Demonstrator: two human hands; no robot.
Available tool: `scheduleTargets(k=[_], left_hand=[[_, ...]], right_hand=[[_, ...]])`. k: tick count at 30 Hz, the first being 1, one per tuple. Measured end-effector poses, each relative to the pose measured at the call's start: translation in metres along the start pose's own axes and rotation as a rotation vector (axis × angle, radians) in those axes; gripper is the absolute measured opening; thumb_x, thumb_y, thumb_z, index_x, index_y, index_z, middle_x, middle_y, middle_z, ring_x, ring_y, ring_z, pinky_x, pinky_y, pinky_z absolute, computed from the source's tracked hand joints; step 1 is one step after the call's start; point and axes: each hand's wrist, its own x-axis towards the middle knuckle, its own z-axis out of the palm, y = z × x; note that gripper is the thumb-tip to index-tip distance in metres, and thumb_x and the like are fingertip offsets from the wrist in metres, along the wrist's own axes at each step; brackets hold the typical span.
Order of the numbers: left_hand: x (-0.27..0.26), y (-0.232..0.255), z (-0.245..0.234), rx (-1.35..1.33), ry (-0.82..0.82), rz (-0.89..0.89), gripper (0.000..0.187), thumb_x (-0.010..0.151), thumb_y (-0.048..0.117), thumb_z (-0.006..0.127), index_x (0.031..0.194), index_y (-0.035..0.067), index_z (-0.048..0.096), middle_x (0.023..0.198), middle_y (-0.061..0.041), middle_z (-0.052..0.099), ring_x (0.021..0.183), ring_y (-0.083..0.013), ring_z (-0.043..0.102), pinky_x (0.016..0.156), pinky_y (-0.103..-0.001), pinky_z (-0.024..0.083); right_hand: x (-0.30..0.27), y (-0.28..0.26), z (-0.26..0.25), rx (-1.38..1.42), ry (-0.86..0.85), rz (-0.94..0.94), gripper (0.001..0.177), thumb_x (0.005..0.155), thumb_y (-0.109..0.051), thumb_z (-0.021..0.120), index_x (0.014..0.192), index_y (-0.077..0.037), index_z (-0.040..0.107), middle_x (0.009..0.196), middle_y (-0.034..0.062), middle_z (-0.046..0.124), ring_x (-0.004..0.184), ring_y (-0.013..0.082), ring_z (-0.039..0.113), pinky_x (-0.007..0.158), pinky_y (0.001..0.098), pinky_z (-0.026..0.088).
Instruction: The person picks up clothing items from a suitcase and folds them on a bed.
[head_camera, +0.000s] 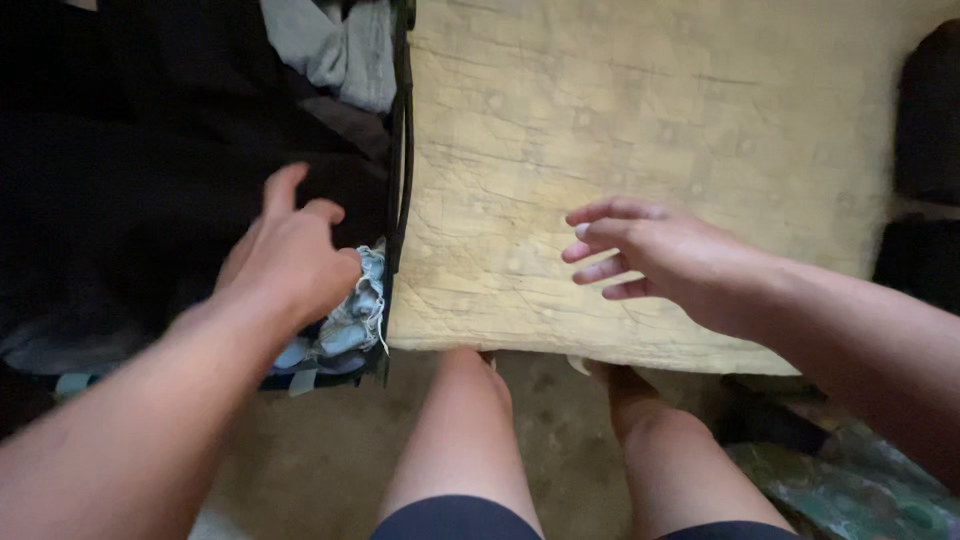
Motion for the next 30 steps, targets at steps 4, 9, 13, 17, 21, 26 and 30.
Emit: scheduleTargets(k=[4, 9, 13, 17, 21, 26, 30], left_hand=[[0.013, 0.02, -0.009, 0.29, -0.139, 0.083, 0.058, 0.087, 0.018, 0.064, 0.144, 0.021, 0.056, 0.174, -0.007, 0.0, 0.133, -0.038, 0.054, 0.111, -0.048, 0.044], [0.042, 0.007, 0.006, 0.413, -0.219, 0.082, 0.052, 0.091, 0.022, 0.063, 0.142, 0.012, 0.06, 0.174, -0.02, 0.001, 0.129, -0.0441, 0.057, 0.111, -0.047, 0.045], [0.047, -0.015, 0.019, 0.231, 0.029, 0.21, 0.035, 0.082, 0.015, 0.07, 0.115, 0.003, 0.068, 0.14, -0.022, 0.051, 0.12, -0.0419, 0.059, 0.101, -0.048, 0.05], [0.017, -0.028, 0.025, -0.148, 0.31, 0.111, 0.022, 0.08, 0.007, 0.07, 0.1, 0.003, 0.063, 0.108, -0.022, 0.07, 0.105, -0.0432, 0.065, 0.09, -0.049, 0.052], [-0.02, -0.019, 0.023, -0.664, 0.244, -0.145, 0.034, 0.074, 0.019, 0.08, 0.103, 0.005, 0.068, 0.091, -0.01, 0.074, 0.088, -0.0268, 0.071, 0.08, -0.039, 0.054], [-0.068, 0.01, 0.008, -1.293, -0.361, 0.013, 0.028, 0.08, 0.01, 0.065, 0.104, 0.009, 0.078, 0.089, -0.001, 0.076, 0.076, -0.0122, 0.065, 0.068, -0.028, 0.051], [-0.097, 0.053, 0.009, -1.441, -0.675, 0.281, 0.021, 0.078, 0.008, 0.067, 0.097, 0.005, 0.073, 0.088, -0.006, 0.072, 0.08, -0.0155, 0.064, 0.072, -0.032, 0.052]], right_hand=[[0.007, 0.008, 0.008, -0.004, -0.026, 0.046, 0.043, 0.097, -0.033, 0.056, 0.136, -0.015, 0.06, 0.116, 0.0034, 0.072, 0.103, 0.017, 0.069, 0.091, 0.0353, 0.054], [0.015, 0.012, 0.011, -0.055, -0.045, 0.028, 0.042, 0.097, -0.035, 0.056, 0.134, -0.016, 0.061, 0.116, 0.0025, 0.073, 0.102, 0.0157, 0.07, 0.09, 0.0341, 0.054], [0.013, 0.012, 0.012, -0.068, -0.064, 0.016, 0.041, 0.097, -0.034, 0.057, 0.134, -0.015, 0.061, 0.116, 0.0026, 0.072, 0.103, 0.0155, 0.07, 0.091, 0.0336, 0.055], [0.008, 0.003, 0.019, -0.073, -0.049, 0.018, 0.04, 0.098, -0.033, 0.056, 0.134, -0.015, 0.061, 0.114, 0.0034, 0.073, 0.102, 0.0149, 0.07, 0.09, 0.0342, 0.055], [-0.002, -0.012, 0.03, 0.006, -0.106, -0.022, 0.04, 0.098, -0.033, 0.056, 0.133, -0.015, 0.062, 0.111, 0.0037, 0.072, 0.1, 0.0163, 0.068, 0.09, 0.0354, 0.053], [-0.018, -0.038, 0.05, 0.12, -0.181, -0.084, 0.04, 0.099, -0.036, 0.053, 0.13, -0.014, 0.063, 0.11, 0.0035, 0.072, 0.103, 0.0167, 0.067, 0.092, 0.0373, 0.053], [-0.02, -0.042, 0.051, 0.281, -0.402, -0.053, 0.043, 0.097, -0.045, 0.055, 0.12, -0.011, 0.066, 0.104, 0.0087, 0.072, 0.087, 0.021, 0.069, 0.074, 0.0387, 0.057]])
